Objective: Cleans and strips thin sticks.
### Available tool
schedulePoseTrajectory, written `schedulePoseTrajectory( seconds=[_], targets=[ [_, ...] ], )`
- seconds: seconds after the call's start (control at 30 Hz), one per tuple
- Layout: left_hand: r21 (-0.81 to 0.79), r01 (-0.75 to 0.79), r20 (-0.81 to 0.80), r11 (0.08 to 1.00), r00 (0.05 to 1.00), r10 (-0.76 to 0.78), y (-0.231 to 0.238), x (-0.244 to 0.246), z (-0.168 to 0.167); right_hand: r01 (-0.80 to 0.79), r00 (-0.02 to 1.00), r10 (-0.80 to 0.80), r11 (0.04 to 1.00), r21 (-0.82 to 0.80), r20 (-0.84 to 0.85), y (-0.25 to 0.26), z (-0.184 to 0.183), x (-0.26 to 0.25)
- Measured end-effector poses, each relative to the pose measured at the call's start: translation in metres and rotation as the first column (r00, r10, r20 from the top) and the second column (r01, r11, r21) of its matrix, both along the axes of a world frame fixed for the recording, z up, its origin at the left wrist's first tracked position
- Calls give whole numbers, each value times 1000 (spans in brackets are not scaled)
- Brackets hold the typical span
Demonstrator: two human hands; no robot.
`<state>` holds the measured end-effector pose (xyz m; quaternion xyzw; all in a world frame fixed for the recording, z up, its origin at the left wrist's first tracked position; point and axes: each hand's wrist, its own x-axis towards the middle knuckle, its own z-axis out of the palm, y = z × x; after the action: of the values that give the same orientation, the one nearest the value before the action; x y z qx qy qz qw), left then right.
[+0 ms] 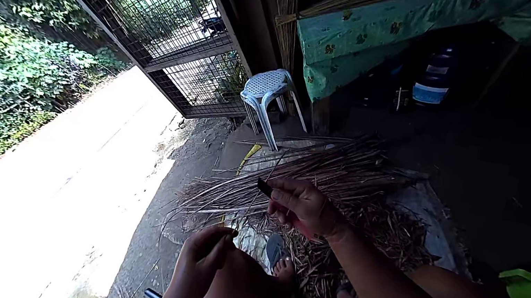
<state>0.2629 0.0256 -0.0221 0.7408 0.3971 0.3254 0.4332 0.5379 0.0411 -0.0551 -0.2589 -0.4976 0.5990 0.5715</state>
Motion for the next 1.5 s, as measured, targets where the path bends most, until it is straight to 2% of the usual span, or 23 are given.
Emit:
schedulePoseTrajectory(
  seconds=[0.23,0.37,0.47,0.53,0.6,0.7,0.83,0.93,1.13,1.3,1.4,1.5],
  targets=[
    [28,2,-32,1000,999,-1,-5,-7,-1,156,988,-156,987,28,-11,5,0,20],
    [47,-15,-53,999,998,18,-6,-7,-1,234,971,-236,971,49,37,9,-4,24],
    [53,-29,-97,998,995,34,-6,-12,-4,418,907,-418,908,3,50,13,-7,26],
    [51,-43,-111,998,993,48,-7,-16,-8,469,883,-469,882,-49,27,15,-6,39],
    [33,-61,-105,998,992,64,-8,-20,-9,395,918,-397,915,-82,-14,13,-4,45],
    [8,-78,-88,997,993,79,-7,-17,-8,195,980,-198,976,-97,-24,8,-2,29],
    [-17,-40,-44,999,998,39,-7,-7,-1,-76,997,76,997,-9,23,1,-6,-5],
    [-18,3,-21,1000,1000,-3,-8,-7,0,-116,993,116,993,31,-13,-2,-6,-14],
    [5,39,-23,999,999,-39,-12,-15,-6,62,990,-62,998,-7,-128,5,-5,8],
    [-21,26,-7,999,1000,-26,-13,-16,-6,155,981,-157,988,-20,-116,7,-5,19],
    [3,-10,-43,1000,999,10,-11,-12,-4,346,938,-345,937,37,-38,12,-10,12],
    [20,-20,-79,1000,997,21,-8,-12,-6,530,847,-532,845,73,12,16,-15,7]
  ],
)
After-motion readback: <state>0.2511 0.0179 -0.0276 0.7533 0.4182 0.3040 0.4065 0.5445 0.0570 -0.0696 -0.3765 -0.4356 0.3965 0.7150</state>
